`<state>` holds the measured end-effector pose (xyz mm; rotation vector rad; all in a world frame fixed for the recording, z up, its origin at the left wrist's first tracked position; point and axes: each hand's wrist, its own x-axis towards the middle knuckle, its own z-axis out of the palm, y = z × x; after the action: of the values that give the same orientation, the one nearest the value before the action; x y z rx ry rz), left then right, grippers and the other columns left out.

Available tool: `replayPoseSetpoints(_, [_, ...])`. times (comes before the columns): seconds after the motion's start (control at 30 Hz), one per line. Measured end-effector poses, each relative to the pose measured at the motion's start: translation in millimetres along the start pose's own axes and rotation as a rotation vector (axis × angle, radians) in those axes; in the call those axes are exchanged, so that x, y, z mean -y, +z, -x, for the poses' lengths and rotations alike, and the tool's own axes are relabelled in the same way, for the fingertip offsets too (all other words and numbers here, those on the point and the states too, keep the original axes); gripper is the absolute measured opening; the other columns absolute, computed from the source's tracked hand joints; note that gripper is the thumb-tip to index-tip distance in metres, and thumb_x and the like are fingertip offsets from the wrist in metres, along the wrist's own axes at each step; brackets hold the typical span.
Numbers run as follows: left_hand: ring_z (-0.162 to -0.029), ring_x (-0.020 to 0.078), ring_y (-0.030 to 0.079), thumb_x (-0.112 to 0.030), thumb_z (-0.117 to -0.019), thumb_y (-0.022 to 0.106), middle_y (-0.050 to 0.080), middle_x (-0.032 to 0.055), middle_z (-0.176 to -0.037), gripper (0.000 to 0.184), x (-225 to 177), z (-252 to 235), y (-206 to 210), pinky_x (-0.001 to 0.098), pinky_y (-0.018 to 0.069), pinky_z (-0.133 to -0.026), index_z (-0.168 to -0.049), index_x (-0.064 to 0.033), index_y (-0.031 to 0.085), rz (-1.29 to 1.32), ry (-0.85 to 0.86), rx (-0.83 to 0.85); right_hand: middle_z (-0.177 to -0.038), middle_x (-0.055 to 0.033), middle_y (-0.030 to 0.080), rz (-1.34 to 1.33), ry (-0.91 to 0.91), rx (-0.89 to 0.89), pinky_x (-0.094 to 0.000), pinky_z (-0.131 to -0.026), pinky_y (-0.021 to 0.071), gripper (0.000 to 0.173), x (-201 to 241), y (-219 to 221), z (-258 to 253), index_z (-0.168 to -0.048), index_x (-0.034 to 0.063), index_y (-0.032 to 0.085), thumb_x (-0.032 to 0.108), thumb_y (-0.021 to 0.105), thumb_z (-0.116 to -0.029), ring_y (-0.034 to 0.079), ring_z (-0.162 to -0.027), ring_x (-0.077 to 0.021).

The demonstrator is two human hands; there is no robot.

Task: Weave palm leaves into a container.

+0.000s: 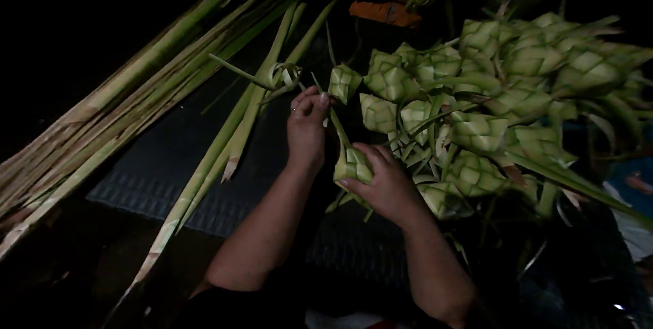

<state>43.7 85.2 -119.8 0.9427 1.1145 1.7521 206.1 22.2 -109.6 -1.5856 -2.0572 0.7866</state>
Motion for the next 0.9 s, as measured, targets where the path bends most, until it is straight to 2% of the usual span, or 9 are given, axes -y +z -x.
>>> replayPoseSetpoints(0.07, [-0.111,0.0101,0.056,-0.015,-0.1023,0.058,0.054,0.0062,-0.132,0.013,-0.5,-1.0,-0.4,0.0257,0.0492,-0.090,-0.099,-0.0056,0.066,-0.018,-0.011,-0.009,-0.139,-0.0182,0.056,-0.010,-0.002,-0.012,-0.0607,-0.101,0.0477,0.069,-0.7,0.4,-0.9,-0.144,0.0127,0.057,0.038,0.083,-0.0852,0.054,-0.127,-0.0386])
replayPoseSetpoints(0.37, [-0.114,0.0102,0.055,-0.014,-0.1016,0.058,0.055,0.0056,-0.127,0.015,-3.5,-2.9,-1.9,0.0270,0.0495,-0.093,-0.090,-0.0064,0.063,-0.033,0.067,-0.063,-0.134,-0.0168,0.059,0.087,-0.076,-0.069,-0.0608,-0.099,0.0476,0.062,-1.0,4.5,0.5,-0.139,0.0139,0.062,0.036,0.083,-0.0855,0.053,-0.126,-0.0411])
replayPoseSetpoints(0.43, [-0.116,0.0112,0.055,-0.016,-0.1031,0.056,0.054,0.0067,-0.130,0.013,-2.4,-3.6,-1.8,0.0281,0.0490,-0.095,-0.100,-0.0054,0.064,-0.041,0.067,-0.069,-0.133,-0.0178,0.058,0.103,-0.078,-0.138,-0.0619,-0.098,0.0469,0.064,-2.3,6.0,0.3,-0.140,0.0146,0.061,0.036,0.084,-0.0841,0.053,-0.124,-0.0421])
replayPoseSetpoints(0.5, [-0.120,0.0154,0.053,-0.022,-0.1046,0.055,0.052,0.0103,-0.132,0.027,3.1,-2.2,-1.3,0.0323,0.0472,-0.101,-0.124,-0.0046,0.059,-0.084,0.088,-0.073,-0.136,-0.0196,0.056,0.089,-0.032,-0.241,-0.0635,-0.100,0.0459,0.069,-2.8,4.3,-0.5,-0.142,0.0156,0.059,0.036,0.086,-0.0819,0.051,-0.128,-0.0444])
replayPoseSetpoints(0.53, [-0.127,0.0187,0.050,-0.028,-0.1049,0.054,0.048,0.0137,-0.140,0.042,5.2,1.4,0.2,0.0351,0.0451,-0.106,-0.139,-0.0052,0.050,-0.132,0.083,-0.045,-0.138,-0.0210,0.055,0.079,-0.014,-0.308,-0.0645,-0.100,0.0457,0.074,-4.1,2.3,-1.8,-0.144,0.0150,0.057,0.036,0.087,-0.0802,0.050,-0.128,-0.0455])
replayPoseSetpoints(0.6, [-0.135,0.0254,0.047,-0.038,-0.1013,0.059,0.041,0.0207,-0.150,0.070,8.5,15.1,9.1,0.0410,0.0445,-0.109,-0.155,-0.0034,0.029,-0.228,0.036,0.074,-0.139,-0.0241,0.052,0.060,0.017,-0.431,-0.0646,-0.099,0.0462,0.083,-7.4,-2.9,-4.4,-0.148,0.0123,0.052,0.032,0.090,-0.0770,0.050,-0.127,-0.0468])
replayPoseSetpoints(0.73, [-0.133,0.0267,0.051,-0.029,-0.0845,0.083,0.035,0.0167,-0.158,0.109,11.3,45.5,30.3,0.0473,0.0513,-0.102,-0.163,-0.0207,0.008,-0.279,-0.217,0.447,-0.153,-0.0261,0.039,0.009,0.067,-0.521,-0.0614,-0.096,0.0508,0.097,-9.8,-10.7,-7.2,-0.159,0.0137,0.032,0.005,0.082,-0.0765,0.049,-0.131,-0.0471])
replayPoseSetpoints(0.83, [-0.120,0.0228,0.061,-0.020,-0.0918,0.076,0.050,0.0144,-0.147,0.095,6.7,44.9,29.9,0.0428,0.0543,-0.097,-0.162,-0.0236,0.012,-0.203,-0.360,0.484,-0.162,-0.0241,0.028,-0.117,-0.069,-0.516,-0.0597,-0.100,0.0491,0.107,-16.1,-13.6,-5.1,-0.162,0.0128,0.025,0.014,0.088,-0.0750,0.042,-0.139,-0.0445])
replayPoseSetpoints(0.9, [-0.107,0.0212,0.065,-0.027,-0.0994,0.064,0.056,0.0148,-0.136,0.078,9.7,38.1,23.4,0.0402,0.0566,-0.088,-0.161,-0.0220,0.016,-0.110,-0.362,0.396,-0.161,-0.0226,0.033,-0.189,-0.217,-0.610,-0.0533,-0.109,0.0449,0.099,-23.1,-13.1,-4.8,-0.158,0.0049,0.032,0.028,0.087,-0.0781,0.041,-0.143,-0.0376])
